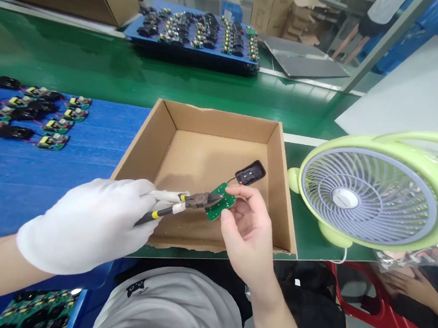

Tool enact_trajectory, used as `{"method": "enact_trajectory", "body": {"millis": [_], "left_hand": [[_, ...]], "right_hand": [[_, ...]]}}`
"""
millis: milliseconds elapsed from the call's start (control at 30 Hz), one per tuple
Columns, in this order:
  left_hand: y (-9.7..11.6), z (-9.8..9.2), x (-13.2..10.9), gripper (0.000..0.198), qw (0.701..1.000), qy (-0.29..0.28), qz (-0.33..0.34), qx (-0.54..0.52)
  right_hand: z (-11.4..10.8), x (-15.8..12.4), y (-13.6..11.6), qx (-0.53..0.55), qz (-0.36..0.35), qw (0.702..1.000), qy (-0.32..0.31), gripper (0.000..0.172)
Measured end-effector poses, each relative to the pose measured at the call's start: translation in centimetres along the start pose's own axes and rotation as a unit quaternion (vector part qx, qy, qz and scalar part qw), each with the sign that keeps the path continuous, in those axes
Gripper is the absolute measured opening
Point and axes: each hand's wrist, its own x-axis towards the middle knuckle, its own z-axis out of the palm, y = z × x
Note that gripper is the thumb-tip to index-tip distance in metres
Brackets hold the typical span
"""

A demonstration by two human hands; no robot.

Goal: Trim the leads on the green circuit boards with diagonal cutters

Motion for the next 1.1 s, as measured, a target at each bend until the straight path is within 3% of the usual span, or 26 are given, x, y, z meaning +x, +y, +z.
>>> {"method": "enact_trajectory", "body": {"millis": [167, 433, 633, 900, 1100], "left_hand": [[-0.8, 0.1, -0.6, 0.038, 0.998, 0.058, 0.022, 0.028], [-0.2, -1.2, -1.9, 0.049, 0.998, 0.048, 0.002, 0.026], [-0.6, -0.8, -2.2, 0.035, 1.0, 0.025, 0.014, 0.009], [0.2, -0.4, -2.0, 0.035, 0.995, 0.086, 0.037, 0.045], [0.7, -0.7, -1.7, 0.038, 0.993, 0.084, 0.03, 0.074]], "right_hand": [[-0.1, -0.2, 0.0, 0.02, 0.014, 1.0, -0.002, 0.023], [0.3, -0.2, 0.0, 0.008, 0.01, 1.0, 0.014, 0.024], [0.7, -0.3, 0.5, -0.026, -0.027, 0.998, 0.059, 0.021], [0.8, -0.9, 1.4, -0.073, -0.057, 0.992, 0.082, 0.02], [0.6, -1.2, 1.6, -0.068, -0.066, 0.992, 0.084, 0.021]]}}
